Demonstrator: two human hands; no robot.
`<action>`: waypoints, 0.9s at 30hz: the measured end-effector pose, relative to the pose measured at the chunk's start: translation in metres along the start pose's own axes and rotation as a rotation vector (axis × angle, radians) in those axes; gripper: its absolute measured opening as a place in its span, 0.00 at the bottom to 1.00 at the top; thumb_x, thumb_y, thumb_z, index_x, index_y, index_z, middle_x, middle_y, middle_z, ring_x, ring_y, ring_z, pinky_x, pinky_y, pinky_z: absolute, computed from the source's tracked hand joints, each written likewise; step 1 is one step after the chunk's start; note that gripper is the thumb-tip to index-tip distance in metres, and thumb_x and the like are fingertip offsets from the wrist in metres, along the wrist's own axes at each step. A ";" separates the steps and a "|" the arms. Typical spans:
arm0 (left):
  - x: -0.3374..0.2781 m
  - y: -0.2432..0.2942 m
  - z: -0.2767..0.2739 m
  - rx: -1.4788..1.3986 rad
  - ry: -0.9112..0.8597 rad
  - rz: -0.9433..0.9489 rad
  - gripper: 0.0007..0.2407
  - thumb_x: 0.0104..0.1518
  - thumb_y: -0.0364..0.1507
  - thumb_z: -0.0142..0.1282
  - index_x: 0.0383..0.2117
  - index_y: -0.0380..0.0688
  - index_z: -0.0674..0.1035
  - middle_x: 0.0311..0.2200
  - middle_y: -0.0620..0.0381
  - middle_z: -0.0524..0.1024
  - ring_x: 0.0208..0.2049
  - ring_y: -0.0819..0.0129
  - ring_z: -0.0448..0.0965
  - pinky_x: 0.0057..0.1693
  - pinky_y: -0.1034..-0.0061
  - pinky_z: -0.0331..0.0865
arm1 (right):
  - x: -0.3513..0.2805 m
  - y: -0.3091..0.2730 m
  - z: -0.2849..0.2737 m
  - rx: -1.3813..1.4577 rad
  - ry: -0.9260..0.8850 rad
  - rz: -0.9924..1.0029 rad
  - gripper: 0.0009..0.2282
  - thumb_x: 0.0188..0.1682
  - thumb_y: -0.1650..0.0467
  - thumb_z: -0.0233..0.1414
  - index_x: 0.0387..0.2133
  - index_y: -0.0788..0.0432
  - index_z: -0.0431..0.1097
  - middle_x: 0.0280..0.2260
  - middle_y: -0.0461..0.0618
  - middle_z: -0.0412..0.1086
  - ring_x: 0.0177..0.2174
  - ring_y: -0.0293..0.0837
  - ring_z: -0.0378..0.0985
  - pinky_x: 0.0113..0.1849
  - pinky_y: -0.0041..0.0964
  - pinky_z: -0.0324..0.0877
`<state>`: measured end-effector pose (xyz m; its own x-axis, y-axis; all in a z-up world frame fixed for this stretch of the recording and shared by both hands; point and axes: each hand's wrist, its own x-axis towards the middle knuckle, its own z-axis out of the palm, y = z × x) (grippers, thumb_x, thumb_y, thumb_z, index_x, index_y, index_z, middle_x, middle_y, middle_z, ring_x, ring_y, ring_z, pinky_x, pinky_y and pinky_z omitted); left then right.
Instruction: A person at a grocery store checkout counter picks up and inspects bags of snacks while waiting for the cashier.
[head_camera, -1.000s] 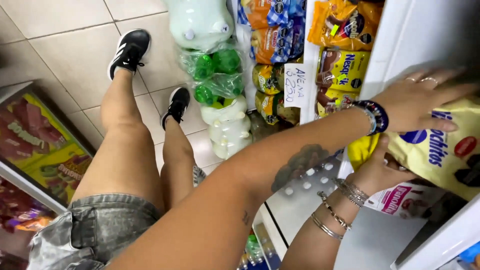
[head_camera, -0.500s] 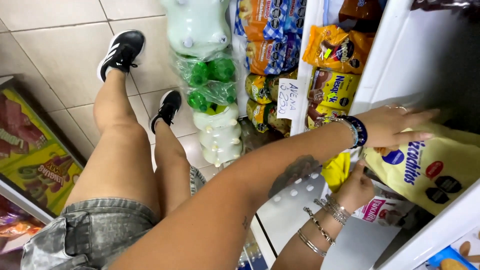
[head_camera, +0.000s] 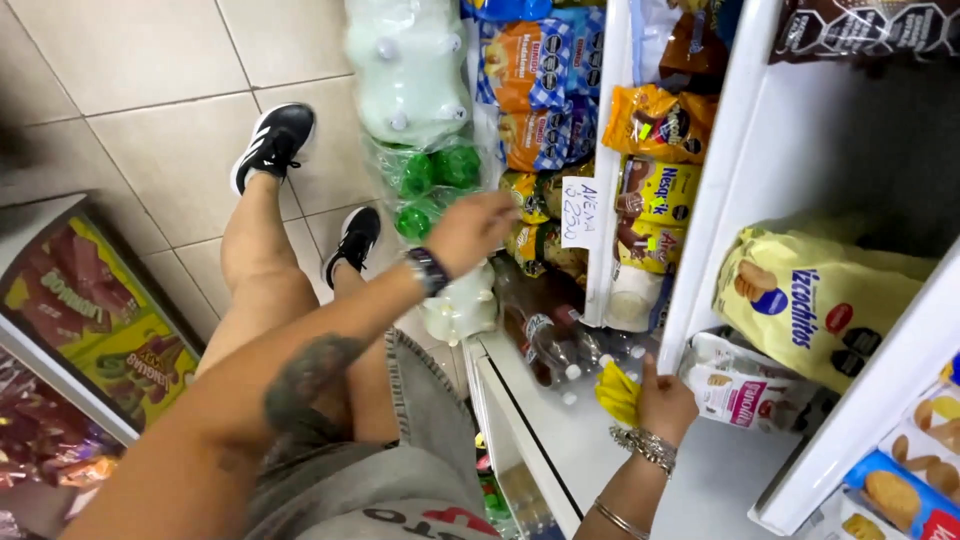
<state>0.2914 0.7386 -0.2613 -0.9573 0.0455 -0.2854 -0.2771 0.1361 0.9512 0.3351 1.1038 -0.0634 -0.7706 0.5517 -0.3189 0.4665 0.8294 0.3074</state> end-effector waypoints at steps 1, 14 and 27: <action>-0.030 -0.041 -0.020 -0.001 -0.008 0.007 0.11 0.66 0.36 0.51 0.49 0.49 0.79 0.41 0.51 0.82 0.46 0.53 0.83 0.53 0.60 0.75 | 0.001 0.010 0.004 0.003 0.004 0.010 0.27 0.57 0.51 0.54 0.34 0.68 0.79 0.31 0.66 0.78 0.38 0.64 0.81 0.40 0.54 0.76; -0.275 -0.169 -0.171 0.616 -0.230 -0.875 0.19 0.63 0.39 0.40 0.48 0.42 0.79 0.44 0.36 0.80 0.47 0.38 0.78 0.53 0.50 0.70 | 0.051 0.038 0.061 0.032 0.545 0.227 0.28 0.52 0.44 0.59 0.22 0.56 0.78 0.22 0.48 0.76 0.23 0.47 0.78 0.25 0.45 0.71; -0.286 -0.067 -0.130 -0.019 -0.400 -0.208 0.12 0.65 0.38 0.49 0.29 0.47 0.80 0.33 0.56 0.80 0.36 0.64 0.78 0.47 0.72 0.68 | -0.134 -0.210 0.073 0.532 -0.571 -0.261 0.13 0.48 0.58 0.57 0.24 0.54 0.76 0.24 0.44 0.74 0.28 0.40 0.71 0.35 0.34 0.62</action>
<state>0.5728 0.5881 -0.2283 -0.7751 0.3984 -0.4905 -0.4657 0.1646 0.8695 0.3718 0.8627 -0.1504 -0.6101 0.1765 -0.7724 0.5572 0.7886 -0.2599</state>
